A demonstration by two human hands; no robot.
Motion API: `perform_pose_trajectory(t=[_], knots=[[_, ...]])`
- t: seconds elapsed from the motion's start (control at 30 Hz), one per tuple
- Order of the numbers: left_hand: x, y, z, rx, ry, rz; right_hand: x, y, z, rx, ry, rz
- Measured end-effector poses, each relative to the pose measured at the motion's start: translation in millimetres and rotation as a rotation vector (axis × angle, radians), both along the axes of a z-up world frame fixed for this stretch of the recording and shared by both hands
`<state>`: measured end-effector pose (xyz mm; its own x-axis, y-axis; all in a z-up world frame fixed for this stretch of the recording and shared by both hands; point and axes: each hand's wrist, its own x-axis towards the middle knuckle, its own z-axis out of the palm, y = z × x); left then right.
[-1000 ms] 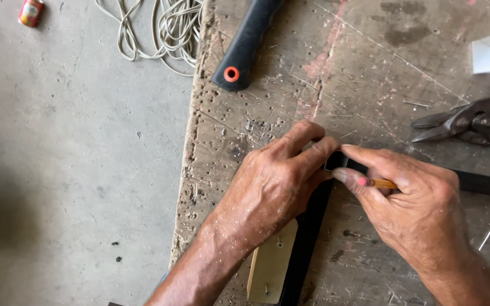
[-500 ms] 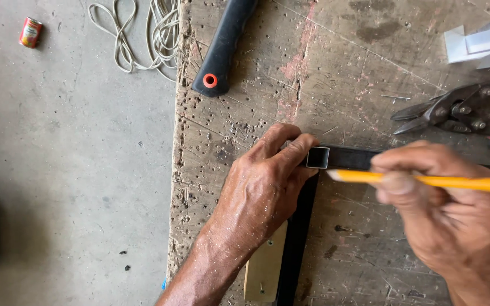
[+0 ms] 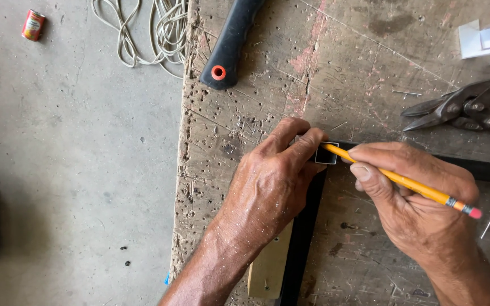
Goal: Measure, mark, and cut metal components to assemble a rectangular frame on a workbench
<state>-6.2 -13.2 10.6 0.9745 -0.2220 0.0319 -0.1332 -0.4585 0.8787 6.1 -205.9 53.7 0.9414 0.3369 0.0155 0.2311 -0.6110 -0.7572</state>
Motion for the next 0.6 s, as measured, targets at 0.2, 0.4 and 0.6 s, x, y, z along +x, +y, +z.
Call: perform_pose_trajectory(t=[0.2,0.4,0.6], knots=[[0.6,1.6,1.9,-0.009,0.017,0.004,2.1,5.9,11.6,-0.048,-0.024,0.067],[0.7,2.3,2.3,-0.008,0.033,0.000,0.6,3.4,7.9,-0.043,0.009,0.047],[1.4,0.7,0.4,-0.009,0.019,0.000,12.0,-1.5,4.2,-0.043,0.185,-0.067]])
